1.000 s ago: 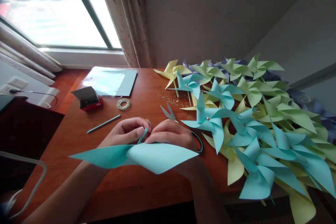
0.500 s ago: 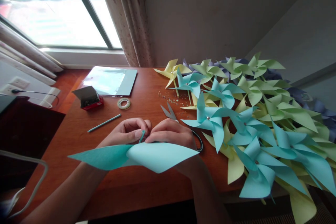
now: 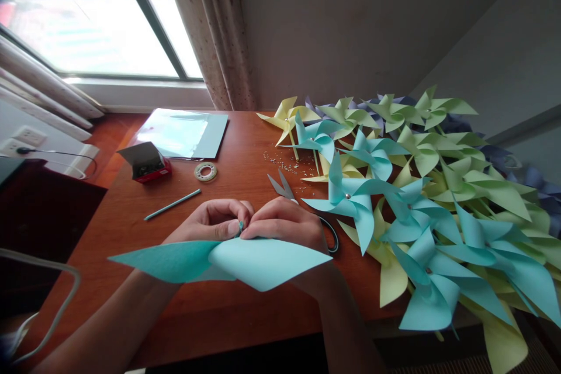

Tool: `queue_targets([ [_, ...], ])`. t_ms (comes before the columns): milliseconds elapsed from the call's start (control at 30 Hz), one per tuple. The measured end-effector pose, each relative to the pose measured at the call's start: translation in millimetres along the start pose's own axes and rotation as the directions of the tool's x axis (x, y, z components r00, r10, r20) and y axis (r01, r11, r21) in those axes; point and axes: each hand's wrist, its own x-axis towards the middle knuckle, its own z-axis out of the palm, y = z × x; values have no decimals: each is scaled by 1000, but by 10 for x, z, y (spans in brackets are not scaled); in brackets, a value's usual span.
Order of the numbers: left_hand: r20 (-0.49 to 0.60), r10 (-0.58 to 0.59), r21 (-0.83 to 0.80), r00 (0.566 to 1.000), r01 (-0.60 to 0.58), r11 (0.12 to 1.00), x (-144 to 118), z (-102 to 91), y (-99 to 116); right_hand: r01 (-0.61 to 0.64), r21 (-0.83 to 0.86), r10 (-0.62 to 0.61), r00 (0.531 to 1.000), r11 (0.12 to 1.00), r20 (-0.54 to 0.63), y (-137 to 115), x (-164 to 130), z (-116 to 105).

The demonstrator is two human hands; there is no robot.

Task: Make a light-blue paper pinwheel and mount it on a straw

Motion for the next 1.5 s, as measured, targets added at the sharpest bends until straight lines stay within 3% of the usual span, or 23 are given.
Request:
queue_targets([
  [333, -56, -33, -47, 998, 30, 998, 19, 14, -36, -11, 4, 11, 999, 1000, -30, 6, -18, 30],
  [733, -34, -49, -101, 998, 45, 994, 27, 7, -66, 3, 15, -2, 998, 1000, -65, 6, -13, 50],
  [1500, -60, -44, -63, 997, 40, 997, 29, 4, -64, -34, 40, 37, 995, 999, -90, -19, 5, 67],
])
